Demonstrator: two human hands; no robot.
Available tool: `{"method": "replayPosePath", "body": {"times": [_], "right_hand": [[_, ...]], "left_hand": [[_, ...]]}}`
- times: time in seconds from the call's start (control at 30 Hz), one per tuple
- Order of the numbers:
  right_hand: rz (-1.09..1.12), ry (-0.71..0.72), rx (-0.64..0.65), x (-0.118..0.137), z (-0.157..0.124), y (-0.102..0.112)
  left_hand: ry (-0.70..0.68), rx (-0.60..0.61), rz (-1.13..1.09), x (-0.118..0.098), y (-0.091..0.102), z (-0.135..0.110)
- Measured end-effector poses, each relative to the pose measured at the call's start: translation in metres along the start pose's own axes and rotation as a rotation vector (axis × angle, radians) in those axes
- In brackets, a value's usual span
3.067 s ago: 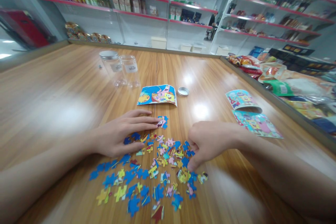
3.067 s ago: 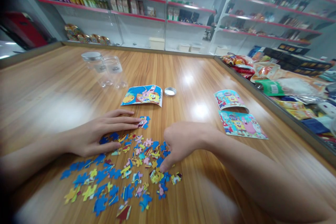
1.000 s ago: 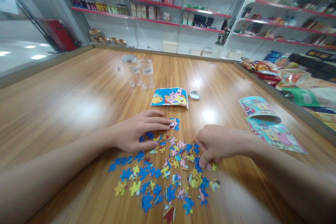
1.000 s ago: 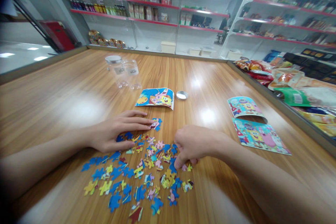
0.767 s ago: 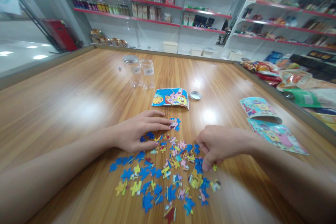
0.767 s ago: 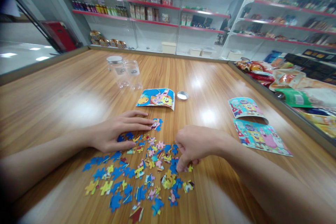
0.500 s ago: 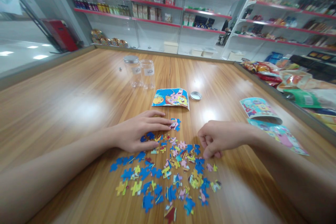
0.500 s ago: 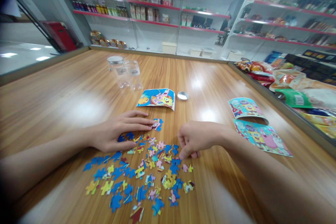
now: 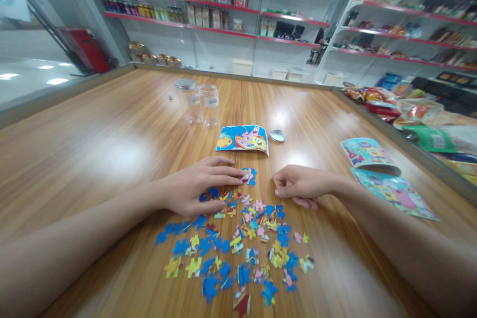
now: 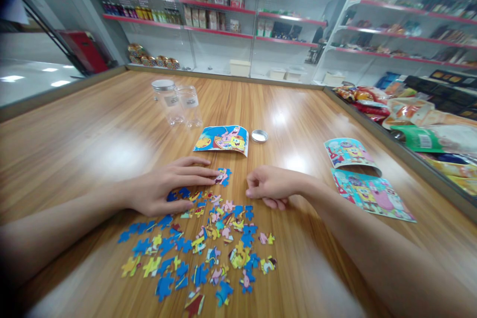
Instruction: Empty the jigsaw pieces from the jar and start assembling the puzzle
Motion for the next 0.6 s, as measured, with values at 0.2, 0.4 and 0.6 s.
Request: {"method": "replayPosePath", "body": {"times": [0.2,0.4,0.6], "right_hand": [[0.058,0.011,-0.134,0.003,0.001,0.01],[0.024,0.43,-0.552,0.027,-0.004,0.022],[-0.396,0.831,-0.502,0.074,-0.017,-0.024]], "left_hand": [[-0.019,-0.038,-0.016,-0.001,0.004,0.0],[-0.02,-0.042,-0.022,-0.002,0.003,0.001],[-0.033,-0.063,-0.026,-0.005,0.006,0.001]]}}
Point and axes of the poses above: each hand's wrist, its own z-axis towards the middle knuckle, its own y-axis out of the back of the hand, x = y × z, the point moved 9 cm from there along z, towards the middle knuckle, and after that the axes turned 12 degrees about x, right-handed, at the moved point
